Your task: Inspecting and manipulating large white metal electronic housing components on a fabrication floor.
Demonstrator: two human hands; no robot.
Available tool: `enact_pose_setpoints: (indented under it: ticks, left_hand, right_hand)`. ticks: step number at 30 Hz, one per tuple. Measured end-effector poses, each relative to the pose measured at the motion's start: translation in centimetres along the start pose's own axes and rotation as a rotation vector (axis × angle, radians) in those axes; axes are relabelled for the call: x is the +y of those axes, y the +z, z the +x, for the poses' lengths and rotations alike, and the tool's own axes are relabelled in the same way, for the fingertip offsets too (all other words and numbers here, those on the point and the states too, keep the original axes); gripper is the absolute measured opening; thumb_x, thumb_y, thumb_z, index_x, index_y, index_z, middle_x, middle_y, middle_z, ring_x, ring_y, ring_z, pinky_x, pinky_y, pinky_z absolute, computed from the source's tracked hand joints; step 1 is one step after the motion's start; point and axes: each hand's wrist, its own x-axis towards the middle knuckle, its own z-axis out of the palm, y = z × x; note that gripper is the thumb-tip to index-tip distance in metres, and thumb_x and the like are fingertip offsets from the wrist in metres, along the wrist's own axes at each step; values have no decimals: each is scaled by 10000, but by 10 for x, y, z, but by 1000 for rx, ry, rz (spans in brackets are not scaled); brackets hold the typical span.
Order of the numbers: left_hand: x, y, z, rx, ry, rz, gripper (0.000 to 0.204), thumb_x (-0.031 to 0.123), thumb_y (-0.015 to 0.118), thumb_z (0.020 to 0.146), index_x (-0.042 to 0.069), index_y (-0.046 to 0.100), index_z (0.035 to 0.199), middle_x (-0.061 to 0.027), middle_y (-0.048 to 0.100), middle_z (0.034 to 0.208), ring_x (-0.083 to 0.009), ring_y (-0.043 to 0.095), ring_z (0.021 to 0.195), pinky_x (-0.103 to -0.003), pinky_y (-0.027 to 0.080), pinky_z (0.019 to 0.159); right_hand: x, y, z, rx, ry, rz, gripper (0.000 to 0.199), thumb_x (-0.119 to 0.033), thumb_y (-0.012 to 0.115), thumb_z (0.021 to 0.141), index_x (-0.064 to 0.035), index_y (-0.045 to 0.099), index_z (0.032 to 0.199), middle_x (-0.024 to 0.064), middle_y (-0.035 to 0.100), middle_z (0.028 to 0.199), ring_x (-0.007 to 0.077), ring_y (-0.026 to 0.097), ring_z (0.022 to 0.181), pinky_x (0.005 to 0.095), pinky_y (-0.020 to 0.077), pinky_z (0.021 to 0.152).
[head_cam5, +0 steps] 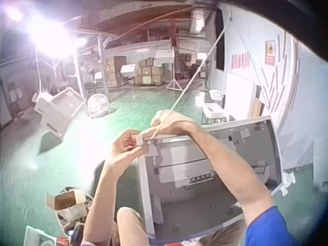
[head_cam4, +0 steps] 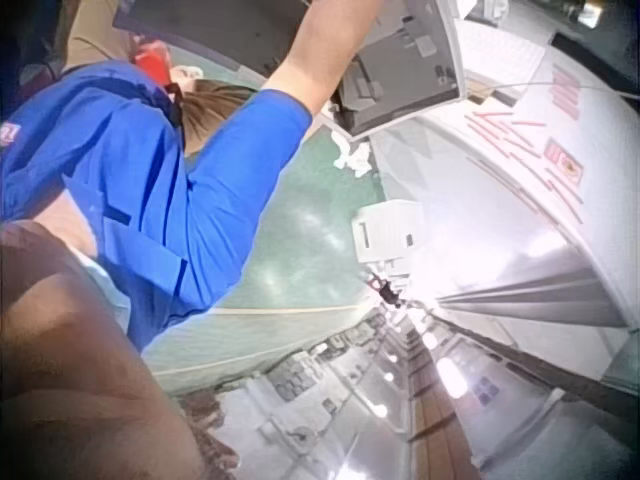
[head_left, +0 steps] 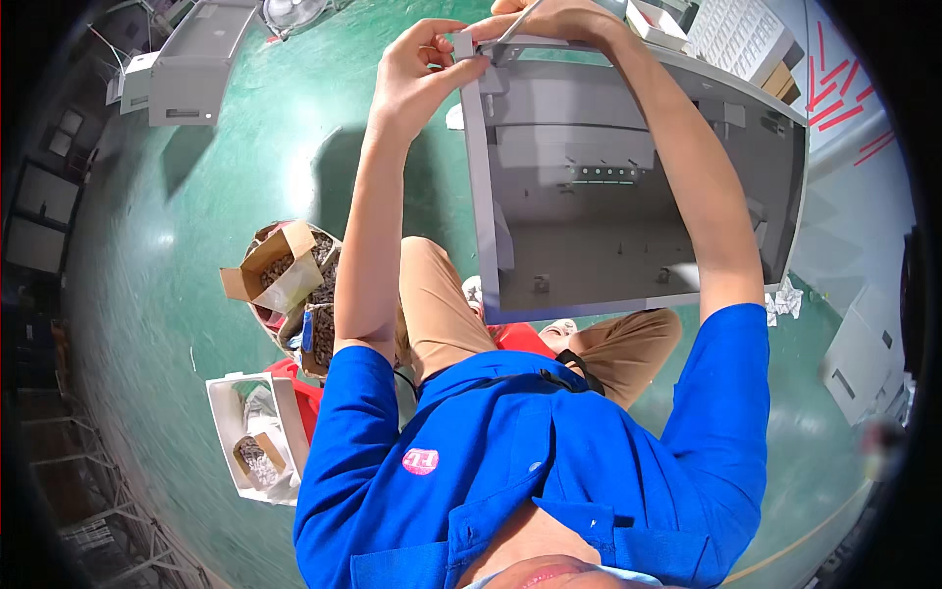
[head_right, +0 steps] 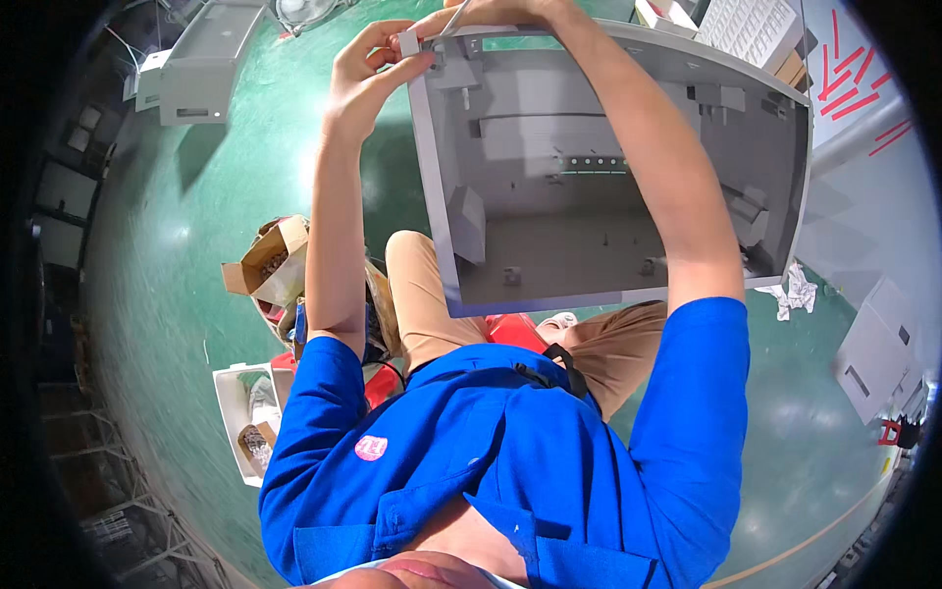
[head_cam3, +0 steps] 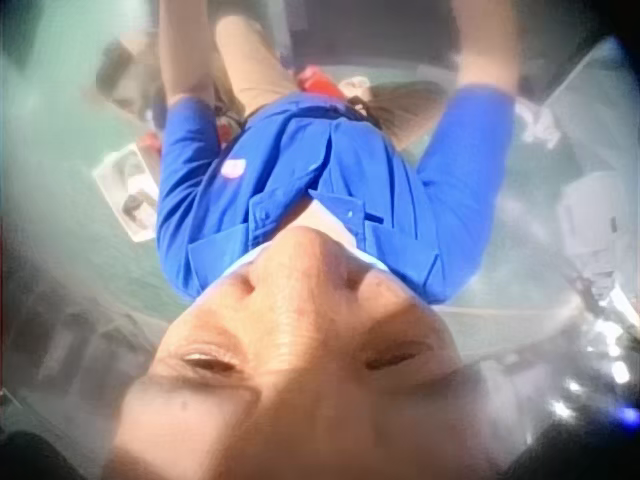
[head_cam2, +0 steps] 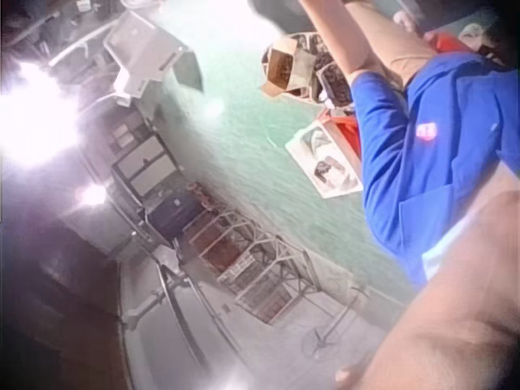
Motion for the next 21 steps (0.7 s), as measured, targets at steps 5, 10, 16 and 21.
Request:
enact_pose_setpoints:
  ticks: [5, 10, 16, 21]
  left_hand:
    - [1, -2, 0, 14, 37, -181, 364, 109, 766, 703, 15, 608, 1018, 39, 480, 761, -38, 482, 682, -159, 413, 576]
    - [5, -22, -12, 12, 38, -175, 443, 157, 782, 683, 51, 603, 1074, -14, 557, 897, -110, 561, 827, -225, 468, 700]
    - [-3, -14, -37, 143, 70, -37, 564, 177, 810, 635, 81, 568, 1135, -57, 573, 999, -137, 560, 890, -282, 491, 714]
    - [-1, -19, -37, 218, 29, -73, 498, 157, 812, 619, 77, 610, 1067, -58, 555, 988, -122, 557, 875, -262, 514, 681]
  right_hand:
    - [-5, -5, 0, -61, 73, 48, 616, -602, 597, 698, 12, 591, 650, 156, 449, 526, 207, 430, 522, 377, 341, 502]
    - [-15, -4, 1, -84, 121, 142, 586, -561, 624, 711, 22, 592, 658, 123, 454, 508, 171, 421, 514, 367, 334, 481]
    - [-21, 0, 9, -77, -5, 182, 495, -479, 644, 726, 13, 611, 676, 115, 493, 532, 169, 455, 528, 359, 363, 496]
    - [-36, 0, 11, -106, 17, 236, 481, -465, 638, 730, 12, 612, 679, 98, 502, 536, 166, 457, 530, 351, 367, 499]
